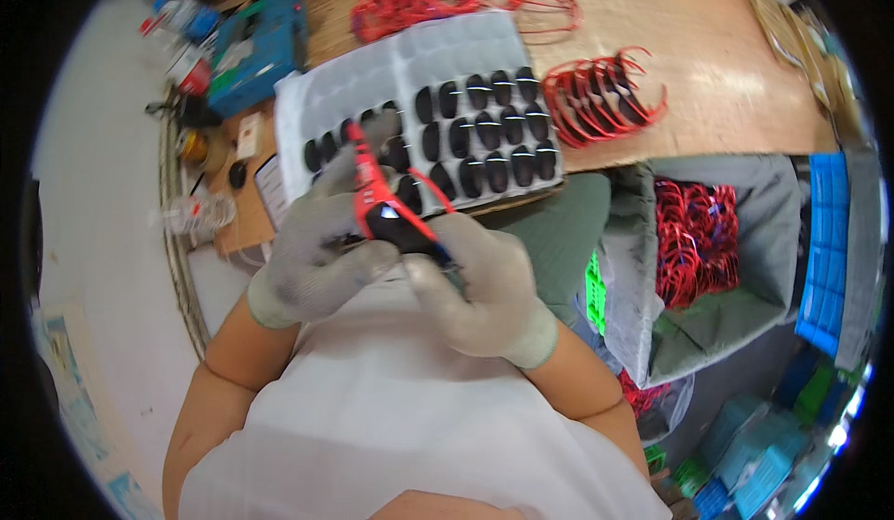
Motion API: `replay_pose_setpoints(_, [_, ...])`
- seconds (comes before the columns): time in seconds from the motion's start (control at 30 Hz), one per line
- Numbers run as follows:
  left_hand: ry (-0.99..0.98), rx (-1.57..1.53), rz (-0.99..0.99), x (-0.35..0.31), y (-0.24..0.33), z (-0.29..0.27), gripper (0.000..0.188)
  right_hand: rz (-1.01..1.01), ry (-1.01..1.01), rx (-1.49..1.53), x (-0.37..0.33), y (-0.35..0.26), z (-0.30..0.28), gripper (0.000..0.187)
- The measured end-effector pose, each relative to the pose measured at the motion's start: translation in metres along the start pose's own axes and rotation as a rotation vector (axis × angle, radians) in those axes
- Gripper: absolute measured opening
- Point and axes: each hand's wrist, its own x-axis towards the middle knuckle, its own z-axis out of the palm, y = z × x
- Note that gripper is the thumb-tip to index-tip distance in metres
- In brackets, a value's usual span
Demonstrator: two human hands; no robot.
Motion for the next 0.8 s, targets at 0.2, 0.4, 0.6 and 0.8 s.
replay_pose_setpoints(0.2, [-0.056,-0.186,-0.227,0.047,-0.04,0.01,0.025,-0.198,0.041,-0.219,0.029,0.044,-0.048,0.021])
replay_pose_setpoints(0.4, [-0.063,-0.014,-0.44,0.076,-0.088,-0.01,0.022,-0.045,0.478,-0.774,0.106,0.111,-0.235,0.016])
replay_pose_setpoints(0.6, [0.125,0.227,-0.416,0.121,-0.16,-0.049,0.022,0.24,0.174,-0.896,0.12,0.172,-0.288,0.022])
replay_pose_setpoints(0.8, [0.567,0.057,-0.971,0.223,-0.272,-0.141,0.037,0.341,0.18,-0.787,0.122,0.174,-0.271,0.028])
